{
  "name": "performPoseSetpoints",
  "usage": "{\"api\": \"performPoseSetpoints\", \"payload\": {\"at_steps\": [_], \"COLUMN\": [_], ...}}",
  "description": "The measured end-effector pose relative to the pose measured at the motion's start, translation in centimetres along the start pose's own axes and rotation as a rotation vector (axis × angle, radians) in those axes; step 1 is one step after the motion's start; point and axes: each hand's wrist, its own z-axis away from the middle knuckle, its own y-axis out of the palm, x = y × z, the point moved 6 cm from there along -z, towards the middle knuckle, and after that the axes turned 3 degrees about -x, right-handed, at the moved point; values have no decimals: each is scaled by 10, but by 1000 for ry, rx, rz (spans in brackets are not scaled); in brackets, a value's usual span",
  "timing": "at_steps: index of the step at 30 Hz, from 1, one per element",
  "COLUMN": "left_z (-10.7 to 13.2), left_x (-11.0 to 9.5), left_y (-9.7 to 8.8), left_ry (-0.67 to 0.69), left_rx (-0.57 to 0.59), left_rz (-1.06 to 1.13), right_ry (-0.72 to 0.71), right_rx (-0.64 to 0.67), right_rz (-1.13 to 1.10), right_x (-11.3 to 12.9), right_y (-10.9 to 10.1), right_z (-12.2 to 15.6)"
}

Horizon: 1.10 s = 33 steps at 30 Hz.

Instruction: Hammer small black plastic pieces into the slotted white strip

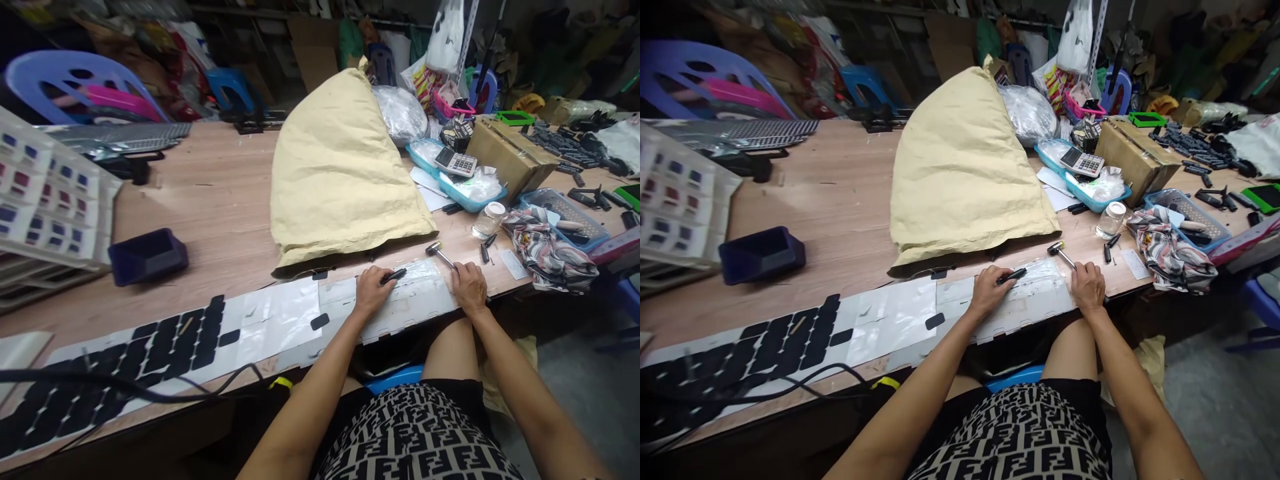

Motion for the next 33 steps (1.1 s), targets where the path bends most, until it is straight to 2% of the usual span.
{"api": "performPoseSetpoints", "payload": {"at_steps": [2,6,9,17,21,25,29,33], "left_z": [-3,-8,-7,-8,-8,-8,-7,-9], "left_x": [1,0,0,-3,-3,-2,-2,-3], "left_y": [2,2,1,1,0,0,1,0], "left_ry": [-8,-8,-18,-14,-10,-17,-19,-21], "left_rx": [8,18,19,14,5,11,22,25], "left_rz": [14,32,36,53,60,47,50,41], "right_ry": [27,4,-23,-19,-68,-107,-105,-96], "right_rx": [6,88,123,139,141,188,125,-7], "right_rz": [-134,-514,-636,-566,-604,-573,-494,-183], "right_x": [10,46,64,58,68,73,53,19], "right_y": [-9,-31,-40,-24,-27,-21,-17,-15], "right_z": [7,25,34,42,43,44,29,7]}}
